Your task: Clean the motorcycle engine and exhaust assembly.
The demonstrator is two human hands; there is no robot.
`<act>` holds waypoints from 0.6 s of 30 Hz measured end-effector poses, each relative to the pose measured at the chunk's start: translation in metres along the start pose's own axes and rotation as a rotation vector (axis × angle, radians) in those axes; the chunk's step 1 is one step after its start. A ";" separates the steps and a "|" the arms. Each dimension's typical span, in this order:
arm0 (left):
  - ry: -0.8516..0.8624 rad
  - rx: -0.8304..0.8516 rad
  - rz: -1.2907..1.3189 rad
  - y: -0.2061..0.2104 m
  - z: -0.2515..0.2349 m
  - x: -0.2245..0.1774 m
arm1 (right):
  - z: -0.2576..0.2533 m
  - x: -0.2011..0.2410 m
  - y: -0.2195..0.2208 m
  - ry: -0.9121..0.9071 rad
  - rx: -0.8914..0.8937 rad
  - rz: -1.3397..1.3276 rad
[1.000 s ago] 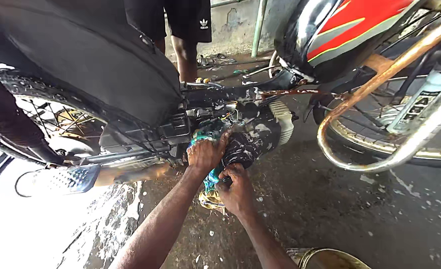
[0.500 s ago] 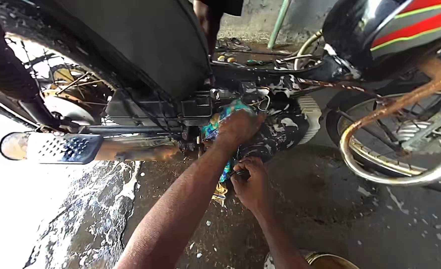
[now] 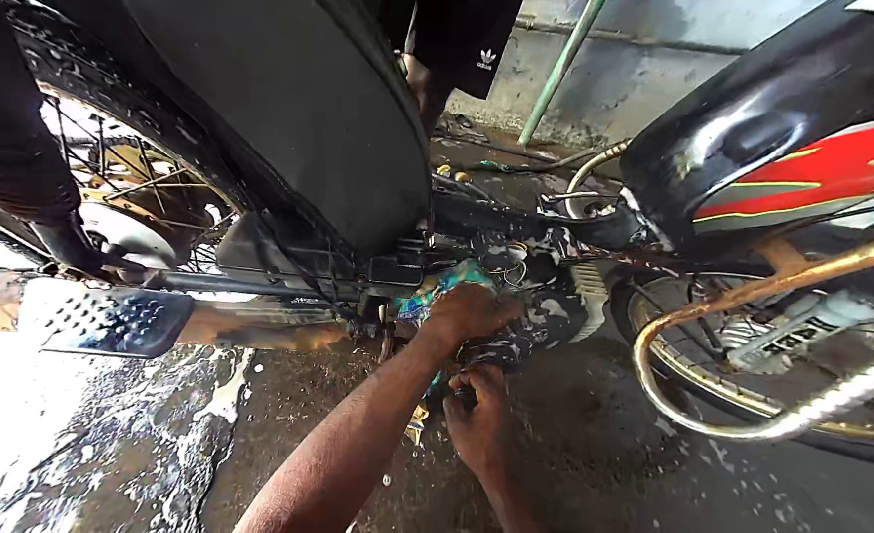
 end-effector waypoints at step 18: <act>0.100 -0.428 0.427 0.046 0.056 0.041 | 0.003 -0.006 0.000 -0.102 -0.057 0.012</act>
Point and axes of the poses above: each hand's wrist, its own z-axis away from the middle knuckle, its own y-axis out of the palm, x = y × z, the point moved 4 cm from there along -z, towards the middle knuckle, and after that the axes turned 5 degrees about y, right-handed, at the moved point
